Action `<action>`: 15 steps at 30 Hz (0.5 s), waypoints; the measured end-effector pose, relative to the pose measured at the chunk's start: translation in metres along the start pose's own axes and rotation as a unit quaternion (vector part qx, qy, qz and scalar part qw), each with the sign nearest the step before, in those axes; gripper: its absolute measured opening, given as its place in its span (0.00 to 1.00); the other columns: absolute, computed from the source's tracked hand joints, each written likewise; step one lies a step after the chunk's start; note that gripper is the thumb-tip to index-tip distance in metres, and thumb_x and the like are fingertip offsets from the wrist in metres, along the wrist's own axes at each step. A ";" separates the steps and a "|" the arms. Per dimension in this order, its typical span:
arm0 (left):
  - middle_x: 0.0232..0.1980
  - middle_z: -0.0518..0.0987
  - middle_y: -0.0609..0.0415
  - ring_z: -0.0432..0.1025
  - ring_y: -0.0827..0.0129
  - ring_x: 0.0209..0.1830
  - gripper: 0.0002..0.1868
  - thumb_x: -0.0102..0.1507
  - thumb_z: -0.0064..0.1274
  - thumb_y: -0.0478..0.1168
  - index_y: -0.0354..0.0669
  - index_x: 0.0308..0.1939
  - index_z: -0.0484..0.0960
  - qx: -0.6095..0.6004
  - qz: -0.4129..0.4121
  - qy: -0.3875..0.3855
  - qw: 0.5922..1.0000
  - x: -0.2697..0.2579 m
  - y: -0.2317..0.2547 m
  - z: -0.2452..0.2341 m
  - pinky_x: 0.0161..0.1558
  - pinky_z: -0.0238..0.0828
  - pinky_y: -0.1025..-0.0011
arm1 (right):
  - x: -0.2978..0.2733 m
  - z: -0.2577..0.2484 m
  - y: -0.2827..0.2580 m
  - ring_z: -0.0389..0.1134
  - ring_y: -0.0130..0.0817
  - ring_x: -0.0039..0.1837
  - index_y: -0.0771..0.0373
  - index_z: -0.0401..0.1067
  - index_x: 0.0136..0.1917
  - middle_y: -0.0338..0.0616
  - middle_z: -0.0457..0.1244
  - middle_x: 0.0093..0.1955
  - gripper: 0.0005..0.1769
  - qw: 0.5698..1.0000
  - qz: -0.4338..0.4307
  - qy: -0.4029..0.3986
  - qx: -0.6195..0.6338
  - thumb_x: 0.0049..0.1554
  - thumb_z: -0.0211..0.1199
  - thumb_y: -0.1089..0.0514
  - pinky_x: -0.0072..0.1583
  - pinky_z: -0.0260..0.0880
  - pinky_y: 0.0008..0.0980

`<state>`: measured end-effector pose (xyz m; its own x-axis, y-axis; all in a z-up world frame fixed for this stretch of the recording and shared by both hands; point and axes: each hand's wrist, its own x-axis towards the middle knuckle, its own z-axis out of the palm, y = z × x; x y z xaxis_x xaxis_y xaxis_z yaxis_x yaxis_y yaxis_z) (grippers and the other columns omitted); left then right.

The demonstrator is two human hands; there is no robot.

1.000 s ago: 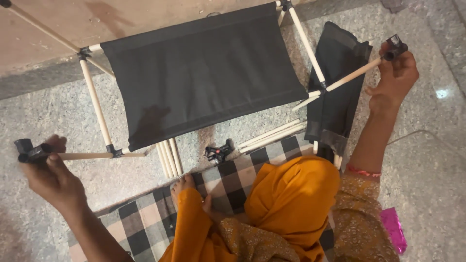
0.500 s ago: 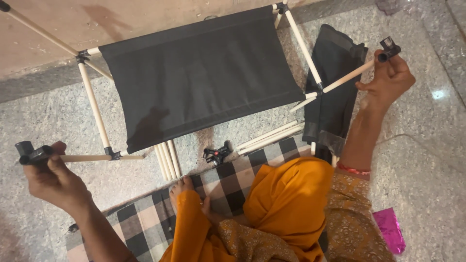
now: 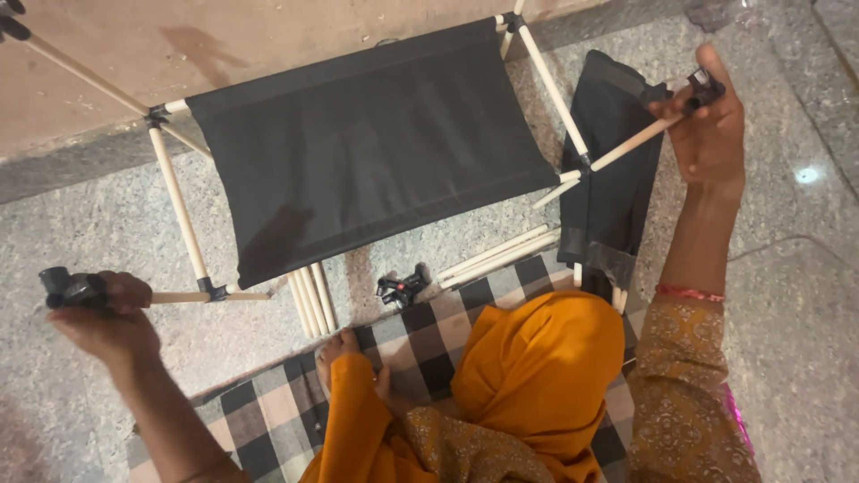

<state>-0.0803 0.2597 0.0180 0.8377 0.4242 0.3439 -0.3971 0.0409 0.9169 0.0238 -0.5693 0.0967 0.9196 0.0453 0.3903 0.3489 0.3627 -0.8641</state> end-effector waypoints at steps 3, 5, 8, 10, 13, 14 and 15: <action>0.22 0.61 0.60 0.57 0.77 0.17 0.38 0.69 0.45 0.75 0.43 0.31 0.62 -0.012 0.041 0.042 0.998 -0.002 -0.008 0.011 0.22 0.50 0.76 | -0.002 -0.005 0.009 0.69 0.30 0.52 0.62 0.57 0.85 0.40 0.67 0.47 0.42 0.999 -0.005 0.006 0.044 0.64 0.71 0.58 0.64 0.71 0.37; 0.20 0.60 0.61 0.56 0.78 0.16 0.39 0.68 0.44 0.76 0.44 0.29 0.61 0.029 0.060 0.077 0.995 -0.005 -0.009 0.021 0.20 0.48 0.77 | -0.004 -0.010 0.016 0.69 0.30 0.52 0.60 0.58 0.84 0.40 0.66 0.47 0.39 0.998 -0.011 0.037 0.050 0.66 0.71 0.58 0.61 0.70 0.34; 0.20 0.60 0.60 0.57 0.77 0.16 0.39 0.68 0.43 0.76 0.43 0.28 0.62 0.052 0.081 0.103 0.990 -0.006 -0.003 0.033 0.18 0.48 0.78 | -0.004 -0.017 0.027 0.67 0.31 0.50 0.58 0.60 0.80 0.41 0.65 0.47 0.32 0.996 -0.023 0.081 0.030 0.70 0.71 0.59 0.58 0.69 0.34; 0.19 0.60 0.60 0.57 0.76 0.16 0.38 0.69 0.44 0.75 0.44 0.28 0.61 0.055 0.083 0.112 0.989 -0.007 0.001 0.040 0.18 0.48 0.77 | -0.002 -0.019 0.032 0.66 0.32 0.48 0.59 0.61 0.77 0.42 0.65 0.47 0.28 0.993 -0.040 0.111 0.009 0.71 0.71 0.60 0.56 0.68 0.34; 0.19 0.60 0.61 0.58 0.76 0.15 0.36 0.68 0.44 0.75 0.46 0.31 0.61 0.064 0.099 0.124 0.985 -0.005 0.003 0.044 0.17 0.48 0.78 | 0.000 -0.011 0.036 0.65 0.32 0.47 0.61 0.61 0.76 0.42 0.65 0.47 0.27 0.988 -0.065 0.143 -0.006 0.71 0.72 0.61 0.53 0.67 0.34; 0.19 0.60 0.61 0.57 0.77 0.15 0.37 0.69 0.44 0.75 0.46 0.30 0.60 0.059 0.096 0.118 0.987 -0.005 0.003 0.044 0.17 0.48 0.78 | 0.000 -0.006 0.036 0.65 0.32 0.47 0.61 0.61 0.77 0.42 0.65 0.47 0.28 0.986 -0.071 0.148 -0.012 0.71 0.71 0.60 0.53 0.67 0.34; 0.19 0.59 0.61 0.57 0.77 0.15 0.37 0.69 0.44 0.75 0.46 0.28 0.60 0.053 0.094 0.112 0.988 -0.005 0.003 0.043 0.17 0.48 0.78 | -0.001 -0.001 0.034 0.66 0.31 0.48 0.61 0.60 0.78 0.41 0.65 0.47 0.29 0.987 -0.072 0.145 -0.024 0.71 0.71 0.59 0.53 0.67 0.33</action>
<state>-0.0697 0.2185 0.0279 0.6435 0.6059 0.4677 -0.4867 -0.1477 0.8610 0.0350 -0.5579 0.0668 0.8704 -0.2736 0.4093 0.4818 0.3019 -0.8226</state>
